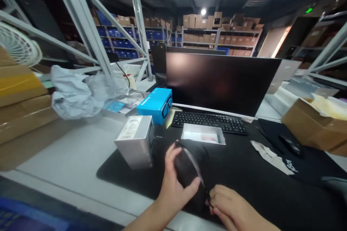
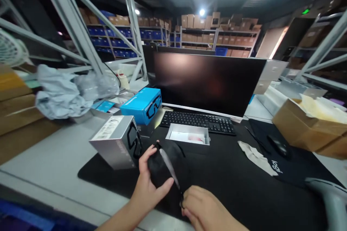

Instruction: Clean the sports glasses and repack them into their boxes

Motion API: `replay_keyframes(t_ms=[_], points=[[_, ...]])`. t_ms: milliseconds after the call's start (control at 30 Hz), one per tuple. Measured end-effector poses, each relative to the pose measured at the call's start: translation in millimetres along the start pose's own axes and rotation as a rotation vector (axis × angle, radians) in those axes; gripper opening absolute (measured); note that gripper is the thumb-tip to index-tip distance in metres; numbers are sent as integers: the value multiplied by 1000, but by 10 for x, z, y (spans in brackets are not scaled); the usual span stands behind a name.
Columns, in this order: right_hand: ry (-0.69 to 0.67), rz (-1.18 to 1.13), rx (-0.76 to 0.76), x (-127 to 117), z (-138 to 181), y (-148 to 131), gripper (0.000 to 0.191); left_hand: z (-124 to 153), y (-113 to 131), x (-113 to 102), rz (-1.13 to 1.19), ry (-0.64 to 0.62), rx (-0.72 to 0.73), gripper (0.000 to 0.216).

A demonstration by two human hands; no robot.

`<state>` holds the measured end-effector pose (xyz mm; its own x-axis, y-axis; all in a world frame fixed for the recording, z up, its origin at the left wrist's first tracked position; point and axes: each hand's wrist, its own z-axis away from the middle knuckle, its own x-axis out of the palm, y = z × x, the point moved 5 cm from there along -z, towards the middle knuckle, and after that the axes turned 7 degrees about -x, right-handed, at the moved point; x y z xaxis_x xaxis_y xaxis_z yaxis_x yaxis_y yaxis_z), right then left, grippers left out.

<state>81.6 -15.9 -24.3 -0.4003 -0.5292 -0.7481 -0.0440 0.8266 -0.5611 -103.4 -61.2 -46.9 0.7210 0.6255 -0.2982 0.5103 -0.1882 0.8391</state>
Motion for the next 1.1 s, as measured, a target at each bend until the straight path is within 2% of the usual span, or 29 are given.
replay_keyframes(t_ms=[100,233,367,500,567,633,733,800,900,1000,1100], points=[[-69,44,34,66,-22,9,29,10,75,-39,-107,-103,127,74],[-117,67,120,41,4,-33,27,-19,196,-107,-127,-207,197,80],[-105,101,160,23,19,-65,21,-69,328,-122,-157,-316,243,67],[-134,151,167,55,19,-61,16,-158,412,-148,-181,-379,116,55],[-148,167,175,71,27,-51,16,-192,419,-136,-169,-399,54,56],[-147,157,187,76,46,-37,17,-213,371,-98,-95,-361,11,71],[-100,38,229,53,81,-11,21,-193,163,36,187,-291,-57,116],[-73,-78,259,33,93,3,27,-137,-1,188,352,-366,-101,132],[-10,-225,216,-7,66,-17,39,-42,-150,367,494,-556,-191,132],[126,-347,127,-60,42,-38,45,10,-150,424,593,-659,-293,127],[185,-318,164,-118,84,17,44,50,-30,439,602,-716,-290,123]])
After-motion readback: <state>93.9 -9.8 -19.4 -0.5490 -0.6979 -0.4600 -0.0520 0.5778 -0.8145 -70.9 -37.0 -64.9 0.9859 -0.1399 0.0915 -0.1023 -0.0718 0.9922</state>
